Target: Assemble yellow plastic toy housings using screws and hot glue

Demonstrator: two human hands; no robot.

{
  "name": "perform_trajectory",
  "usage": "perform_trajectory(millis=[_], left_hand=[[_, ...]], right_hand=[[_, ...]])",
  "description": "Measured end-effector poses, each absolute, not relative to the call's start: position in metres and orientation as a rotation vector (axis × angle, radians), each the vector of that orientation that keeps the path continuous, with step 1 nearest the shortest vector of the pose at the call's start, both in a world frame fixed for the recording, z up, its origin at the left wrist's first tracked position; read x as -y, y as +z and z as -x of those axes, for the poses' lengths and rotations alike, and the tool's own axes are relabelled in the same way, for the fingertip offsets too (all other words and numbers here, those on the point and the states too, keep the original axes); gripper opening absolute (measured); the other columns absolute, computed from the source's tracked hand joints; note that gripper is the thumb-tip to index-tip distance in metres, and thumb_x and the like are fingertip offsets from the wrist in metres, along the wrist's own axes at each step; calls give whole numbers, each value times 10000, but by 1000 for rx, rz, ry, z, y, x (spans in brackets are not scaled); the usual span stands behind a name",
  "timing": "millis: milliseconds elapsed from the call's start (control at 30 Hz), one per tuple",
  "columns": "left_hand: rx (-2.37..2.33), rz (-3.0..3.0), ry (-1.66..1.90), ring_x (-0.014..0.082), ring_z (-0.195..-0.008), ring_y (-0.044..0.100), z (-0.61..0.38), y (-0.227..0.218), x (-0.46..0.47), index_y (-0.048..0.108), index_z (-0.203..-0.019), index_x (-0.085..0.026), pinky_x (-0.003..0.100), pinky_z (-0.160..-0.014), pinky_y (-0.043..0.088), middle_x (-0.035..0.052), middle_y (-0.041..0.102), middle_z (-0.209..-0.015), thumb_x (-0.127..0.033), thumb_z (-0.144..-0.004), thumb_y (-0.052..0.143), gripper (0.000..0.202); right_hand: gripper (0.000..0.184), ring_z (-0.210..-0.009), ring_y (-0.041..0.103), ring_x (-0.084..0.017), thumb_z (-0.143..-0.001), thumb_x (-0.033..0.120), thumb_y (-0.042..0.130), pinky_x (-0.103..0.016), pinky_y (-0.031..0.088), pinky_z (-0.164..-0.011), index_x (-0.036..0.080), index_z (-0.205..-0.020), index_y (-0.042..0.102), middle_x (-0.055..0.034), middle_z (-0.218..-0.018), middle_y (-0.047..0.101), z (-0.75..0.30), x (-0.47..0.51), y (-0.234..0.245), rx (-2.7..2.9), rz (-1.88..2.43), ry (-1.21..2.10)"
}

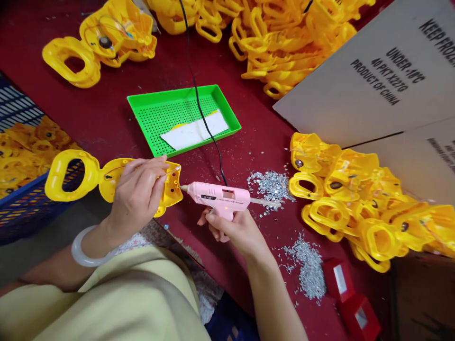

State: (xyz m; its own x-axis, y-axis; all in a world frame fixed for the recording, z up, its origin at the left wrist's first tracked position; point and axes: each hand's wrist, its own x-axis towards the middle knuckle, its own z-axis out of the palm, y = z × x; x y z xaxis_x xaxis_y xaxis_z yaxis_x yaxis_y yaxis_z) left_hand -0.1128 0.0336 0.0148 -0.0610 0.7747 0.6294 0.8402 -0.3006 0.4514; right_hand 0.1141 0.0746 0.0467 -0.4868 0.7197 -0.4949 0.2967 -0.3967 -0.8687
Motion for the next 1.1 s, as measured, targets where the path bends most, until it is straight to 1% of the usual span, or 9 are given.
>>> perform_trajectory(millis=[67, 200, 300, 433, 600, 833, 1100], left_hand=[[1805, 2099, -1311, 226, -1127, 655, 113, 15, -33, 533, -962, -157, 396, -968, 492, 111, 711, -1030, -94, -937, 466, 95], [1802, 2096, -1324, 233, -1113, 662, 113, 16, -33, 536, -960, -149, 398, -958, 500, 113, 713, -1009, -93, -936, 466, 93], [1813, 2100, -1330, 222, -1124, 657, 113, 16, -33, 532, -961, -167, 398, -959, 504, 94, 714, -999, -104, -946, 448, 106], [1810, 2093, -1342, 222, -1126, 657, 112, 16, -33, 535, -955, -161, 390, -971, 502, 97, 714, -990, -104, -941, 460, 96], [1809, 2091, -1345, 227, -1111, 665, 112, 16, -34, 530, -940, -162, 400, -969, 506, 101, 717, -983, -104, -941, 455, 95], [1817, 2094, -1325, 218, -1121, 658, 113, 15, -33, 525, -951, -177, 410, -963, 513, 96, 713, -1014, -103, -946, 447, 108], [1796, 2070, -1322, 229, -1094, 671, 111, 16, -34, 541, -928, -136, 389, -967, 509, 123, 715, -983, -68, -920, 489, 86]], right_hand=[[341, -410, 395, -67, -761, 465, 731, -211, 252, -376, 139, -828, 655, 3, -526, 564, -112, -76, 46, 1531, 1404, 1960], [347, -423, 403, -72, -764, 458, 731, -207, 249, -384, 142, -881, 649, 21, -506, 540, -111, -76, 45, 1546, 1428, 1955], [331, -426, 408, -73, -778, 458, 714, -204, 261, -386, 143, -849, 643, 30, -490, 515, -109, -76, 45, 1567, 1420, 1958], [311, -427, 411, -67, -784, 449, 704, -201, 281, -385, 146, -793, 634, 21, -512, 527, -107, -76, 47, 1590, 1419, 1925], [315, -415, 413, -60, -773, 443, 711, -206, 268, -369, 146, -717, 623, -6, -563, 569, -104, -76, 52, 1638, 1468, 1871], [323, -405, 398, -62, -809, 460, 674, -204, 254, -373, 157, -709, 621, 20, -484, 506, -106, -77, 57, 1719, 1474, 1862], [326, -394, 395, -62, -801, 457, 675, -203, 251, -372, 160, -680, 619, 28, -453, 482, -104, -82, 68, 1760, 1488, 1904]])
